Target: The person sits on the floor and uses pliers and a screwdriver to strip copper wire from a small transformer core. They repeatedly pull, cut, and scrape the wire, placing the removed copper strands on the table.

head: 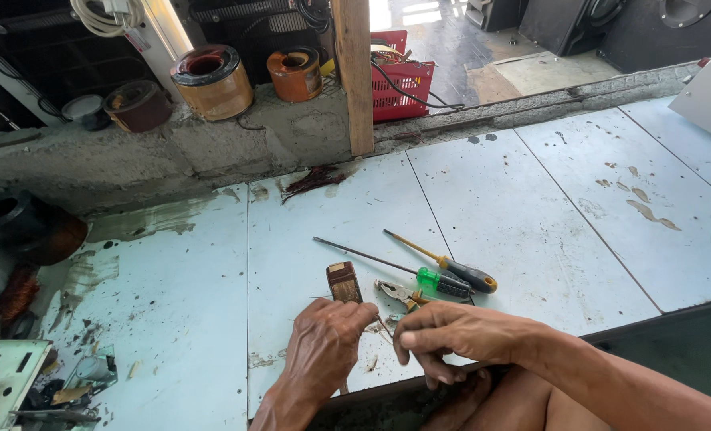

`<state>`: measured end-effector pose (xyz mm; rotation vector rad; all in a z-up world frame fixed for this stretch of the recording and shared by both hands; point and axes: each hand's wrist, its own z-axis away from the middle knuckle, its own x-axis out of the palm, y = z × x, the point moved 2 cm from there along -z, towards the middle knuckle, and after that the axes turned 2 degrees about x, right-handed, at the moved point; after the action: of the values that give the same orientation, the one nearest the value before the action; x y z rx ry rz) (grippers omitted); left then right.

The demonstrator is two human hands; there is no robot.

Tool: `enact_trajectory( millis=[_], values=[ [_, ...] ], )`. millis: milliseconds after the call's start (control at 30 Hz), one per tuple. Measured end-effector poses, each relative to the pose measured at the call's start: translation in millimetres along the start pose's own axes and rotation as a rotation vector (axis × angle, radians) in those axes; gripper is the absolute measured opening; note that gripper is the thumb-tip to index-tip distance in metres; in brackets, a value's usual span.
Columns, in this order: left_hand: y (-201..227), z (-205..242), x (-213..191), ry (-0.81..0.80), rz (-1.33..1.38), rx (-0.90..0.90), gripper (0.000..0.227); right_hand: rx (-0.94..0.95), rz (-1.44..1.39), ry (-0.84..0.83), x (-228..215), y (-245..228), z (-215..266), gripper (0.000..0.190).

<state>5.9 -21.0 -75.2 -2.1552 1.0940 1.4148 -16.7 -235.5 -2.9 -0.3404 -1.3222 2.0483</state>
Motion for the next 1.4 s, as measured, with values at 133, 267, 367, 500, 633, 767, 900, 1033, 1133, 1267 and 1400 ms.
enact_trajectory(
  millis=[133, 267, 367, 500, 633, 767, 900, 1033, 1133, 1267, 1400],
  values=[
    [0, 2, -1, -0.126, 0.015, -0.084, 0.028, -0.3, 0.296, 0.295, -21, 25, -16, 0.036],
    [10, -4, -21, -0.109, 0.156, -0.114, 0.027, -0.192, 1.215, 0.744, -25, 39, -23, 0.019],
    [4, -3, -21, -0.143, 0.012, -0.105, 0.028, 0.052, 1.124, 0.363, -3, -1, -3, 0.021],
    [10, -1, -21, -0.149, -0.026, -0.049, 0.032, -0.193, 0.617, 0.357, -17, -8, 2, 0.028],
    [12, -2, -31, -0.102, 0.135, -0.09, 0.034, 0.032, 0.744, 0.583, -21, 2, -6, 0.032],
    [9, -5, -32, -0.087, 0.132, -0.092, 0.025, 0.089, 0.885, 0.247, -3, -11, 9, 0.028],
    [14, -5, -36, -0.151, 0.245, -0.177, 0.024, -0.247, 0.131, 0.195, -17, -2, 12, 0.04],
    [5, -8, -44, -0.291, 0.257, -0.414, 0.015, -0.494, 0.921, 0.659, -16, -5, 12, 0.024],
    [12, -12, -52, -0.38, 0.389, -0.505, 0.016, -0.947, 1.561, 0.799, -1, -12, 18, 0.038],
    [21, -11, -45, -0.365, 0.449, -0.438, 0.02, -0.992, 1.885, 0.929, 1, -10, 15, 0.015],
    [24, -3, -33, -0.233, 0.009, -0.059, 0.032, -0.063, 1.274, 0.293, -3, 4, 7, 0.026]
  ],
)
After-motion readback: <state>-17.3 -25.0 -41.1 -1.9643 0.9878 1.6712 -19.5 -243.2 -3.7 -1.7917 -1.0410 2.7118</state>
